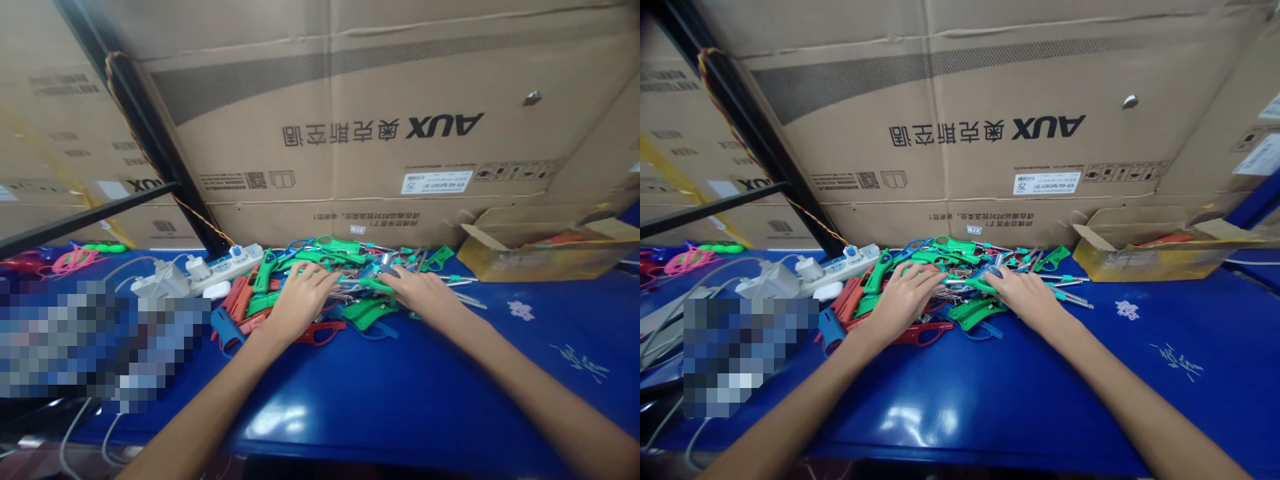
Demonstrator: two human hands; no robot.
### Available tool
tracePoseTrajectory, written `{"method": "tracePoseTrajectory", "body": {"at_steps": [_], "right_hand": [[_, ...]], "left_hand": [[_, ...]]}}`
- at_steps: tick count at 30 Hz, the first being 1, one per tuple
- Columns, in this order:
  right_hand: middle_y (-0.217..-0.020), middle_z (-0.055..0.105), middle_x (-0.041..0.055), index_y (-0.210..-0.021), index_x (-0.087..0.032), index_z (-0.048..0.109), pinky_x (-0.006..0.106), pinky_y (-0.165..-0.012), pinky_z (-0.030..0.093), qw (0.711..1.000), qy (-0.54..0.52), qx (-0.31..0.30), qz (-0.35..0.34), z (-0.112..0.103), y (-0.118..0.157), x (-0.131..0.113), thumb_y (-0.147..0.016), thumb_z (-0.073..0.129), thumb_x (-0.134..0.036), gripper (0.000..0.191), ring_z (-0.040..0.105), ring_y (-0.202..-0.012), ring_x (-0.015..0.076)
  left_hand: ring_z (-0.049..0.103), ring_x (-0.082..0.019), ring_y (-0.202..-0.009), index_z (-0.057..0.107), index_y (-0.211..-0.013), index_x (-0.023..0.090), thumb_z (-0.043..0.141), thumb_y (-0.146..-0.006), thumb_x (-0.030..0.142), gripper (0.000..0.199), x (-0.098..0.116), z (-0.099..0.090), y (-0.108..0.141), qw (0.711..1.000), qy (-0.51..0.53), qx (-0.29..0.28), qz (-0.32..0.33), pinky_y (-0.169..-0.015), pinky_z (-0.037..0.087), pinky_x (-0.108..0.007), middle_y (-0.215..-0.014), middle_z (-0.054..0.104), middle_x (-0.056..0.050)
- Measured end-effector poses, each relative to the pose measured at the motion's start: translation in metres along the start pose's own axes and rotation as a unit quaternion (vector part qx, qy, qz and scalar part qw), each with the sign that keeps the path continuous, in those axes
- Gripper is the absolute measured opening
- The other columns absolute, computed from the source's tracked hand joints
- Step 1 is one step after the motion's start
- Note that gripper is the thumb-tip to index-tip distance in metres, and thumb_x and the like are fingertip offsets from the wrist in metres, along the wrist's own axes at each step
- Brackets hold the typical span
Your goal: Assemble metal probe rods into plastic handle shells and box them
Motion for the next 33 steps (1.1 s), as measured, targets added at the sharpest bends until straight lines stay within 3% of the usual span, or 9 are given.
{"method": "tracePoseTrajectory", "body": {"at_steps": [4, 7, 11, 17, 24, 30, 33], "right_hand": [[-0.098, 0.068, 0.0079, -0.116, -0.026, 0.063, 0.024, -0.051, 0.030, 0.997, -0.075, 0.009, -0.014, -0.004, 0.002, -0.004, -0.100, 0.045, -0.050, 0.035, 0.067, -0.068, 0.0195], [-0.096, 0.068, 0.0067, -0.115, -0.025, 0.063, 0.025, -0.057, 0.039, 0.991, -0.131, 0.016, -0.037, -0.009, 0.006, -0.010, -0.100, 0.046, -0.049, 0.033, 0.068, -0.077, 0.0202], [-0.100, 0.068, 0.0089, -0.115, -0.023, 0.063, 0.027, -0.060, 0.045, 0.991, -0.129, 0.017, -0.038, -0.014, 0.009, -0.016, -0.100, 0.047, -0.047, 0.033, 0.069, -0.076, 0.0198], [-0.093, 0.067, 0.0079, -0.106, -0.020, 0.064, 0.026, -0.055, 0.041, 0.993, -0.108, 0.019, -0.043, -0.018, 0.010, -0.028, -0.099, 0.050, -0.046, 0.030, 0.068, -0.070, 0.0197], [-0.096, 0.066, 0.0081, -0.108, -0.020, 0.062, 0.024, -0.054, 0.038, 0.993, -0.100, 0.012, -0.061, -0.025, 0.014, -0.035, -0.097, 0.056, -0.033, 0.018, 0.067, -0.069, 0.0182], [-0.100, 0.066, 0.0079, -0.108, -0.020, 0.062, 0.024, -0.055, 0.040, 0.992, -0.116, -0.018, -0.056, -0.028, 0.012, -0.036, -0.098, 0.055, -0.032, 0.018, 0.067, -0.071, 0.0184], [-0.103, 0.066, 0.0088, -0.117, -0.021, 0.060, 0.026, -0.059, 0.043, 0.990, -0.135, -0.006, -0.049, -0.029, 0.011, -0.035, -0.097, 0.056, -0.034, 0.024, 0.068, -0.076, 0.0202]], "left_hand": [[0.058, -0.022, -0.100, 0.064, -0.114, 0.019, 0.050, -0.101, 0.025, 0.020, 0.001, -0.008, 0.000, 0.998, 0.060, 0.016, 0.003, -0.093, 0.038, -0.040, -0.109, 0.071, -0.004], [0.059, -0.020, -0.101, 0.064, -0.111, 0.019, 0.050, -0.101, 0.025, 0.018, 0.005, -0.012, -0.001, 0.996, 0.092, 0.020, 0.005, -0.094, 0.039, -0.038, -0.110, 0.071, -0.004], [0.059, -0.021, -0.102, 0.064, -0.112, 0.019, 0.053, -0.101, 0.029, 0.020, 0.013, -0.008, -0.002, 0.996, 0.087, 0.016, 0.013, -0.094, 0.039, -0.038, -0.110, 0.071, -0.004], [0.061, -0.021, -0.091, 0.065, -0.114, 0.019, 0.054, -0.100, 0.032, 0.022, 0.028, -0.002, -0.001, 0.999, 0.021, 0.015, 0.048, -0.089, 0.040, -0.039, -0.095, 0.073, -0.001], [0.061, -0.019, -0.089, 0.062, -0.119, 0.014, 0.049, -0.102, 0.027, 0.025, 0.042, -0.006, 0.000, 0.997, 0.013, 0.014, 0.076, -0.092, 0.041, -0.039, -0.095, 0.071, -0.004], [0.060, -0.018, -0.086, 0.063, -0.116, 0.014, 0.048, -0.102, 0.019, 0.021, 0.047, -0.014, -0.001, 0.997, 0.000, 0.012, 0.072, -0.109, 0.029, -0.051, -0.087, 0.069, -0.002], [0.060, -0.018, -0.088, 0.063, -0.116, 0.014, 0.048, -0.102, 0.021, 0.022, 0.047, -0.018, -0.004, 0.997, 0.004, 0.025, 0.067, -0.110, 0.028, -0.051, -0.088, 0.069, -0.002]]}}
Point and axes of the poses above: each hand's wrist, its own y-axis away from the middle knuckle, its own z-axis out of the palm, x = y × z, the point moved 10 cm from there along -y, towards the middle knuckle
